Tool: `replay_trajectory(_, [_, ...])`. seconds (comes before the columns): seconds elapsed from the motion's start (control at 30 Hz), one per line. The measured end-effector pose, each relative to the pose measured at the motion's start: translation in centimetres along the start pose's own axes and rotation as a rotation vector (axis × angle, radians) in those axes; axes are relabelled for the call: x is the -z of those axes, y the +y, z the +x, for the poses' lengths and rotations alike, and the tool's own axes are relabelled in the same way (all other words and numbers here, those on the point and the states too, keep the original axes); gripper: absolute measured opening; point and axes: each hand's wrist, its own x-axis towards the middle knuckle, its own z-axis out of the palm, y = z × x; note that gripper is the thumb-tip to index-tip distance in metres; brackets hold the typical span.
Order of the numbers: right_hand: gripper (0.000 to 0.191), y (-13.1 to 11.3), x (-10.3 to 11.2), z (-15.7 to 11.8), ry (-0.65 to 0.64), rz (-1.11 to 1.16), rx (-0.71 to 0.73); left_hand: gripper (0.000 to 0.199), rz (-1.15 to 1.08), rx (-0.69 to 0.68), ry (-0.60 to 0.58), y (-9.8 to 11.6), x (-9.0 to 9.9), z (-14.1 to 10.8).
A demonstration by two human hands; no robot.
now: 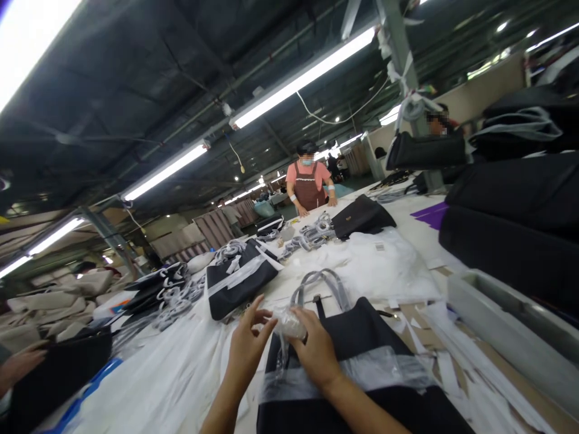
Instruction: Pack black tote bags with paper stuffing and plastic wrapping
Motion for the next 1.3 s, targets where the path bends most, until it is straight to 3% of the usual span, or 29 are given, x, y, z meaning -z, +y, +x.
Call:
replay_trajectory(0.2, [0.050, -0.5, 0.1, -0.2, -0.018, -0.020, 0.003, 0.068, -0.084, 0.014, -0.023, -2.3, -0.8, -0.2])
replay_trajectory(0.4, [0.066, 0.0, -0.2, -0.4, -0.063, -0.033, -0.010, 0.068, -0.186, 0.044, 0.064, -3.0, -1.6, -0.8])
replay_trajectory(0.5, [0.072, 0.1, -0.4, -0.5, -0.065, -0.019, 0.002, 0.068, -0.134, 0.081, 0.122, -3.4, -1.3, -0.8])
replay_trajectory(0.63, [0.064, -0.3, -0.5, -0.7, -0.067, -0.009, 0.015, 0.056, -0.043, 0.024, 0.211, -3.9, -0.9, -0.9])
replay_trajectory(0.8, [0.066, 0.0, -0.4, -0.5, -0.138, -0.003, 0.022, 0.051, -0.004, -0.028, 0.172, -4.7, -1.5, -1.2])
replay_trajectory(1.03, [0.052, 0.2, -0.2, -0.2, -0.120, 0.011, -0.015, 0.044, 0.046, -0.150, 0.185, -2.7, -2.3, -1.8])
replay_trajectory(1.3, [0.051, -0.1, 0.2, -0.2, -0.135, 0.007, 0.012, 0.039, -0.017, -0.084, 0.124, -1.4, -1.0, -1.9])
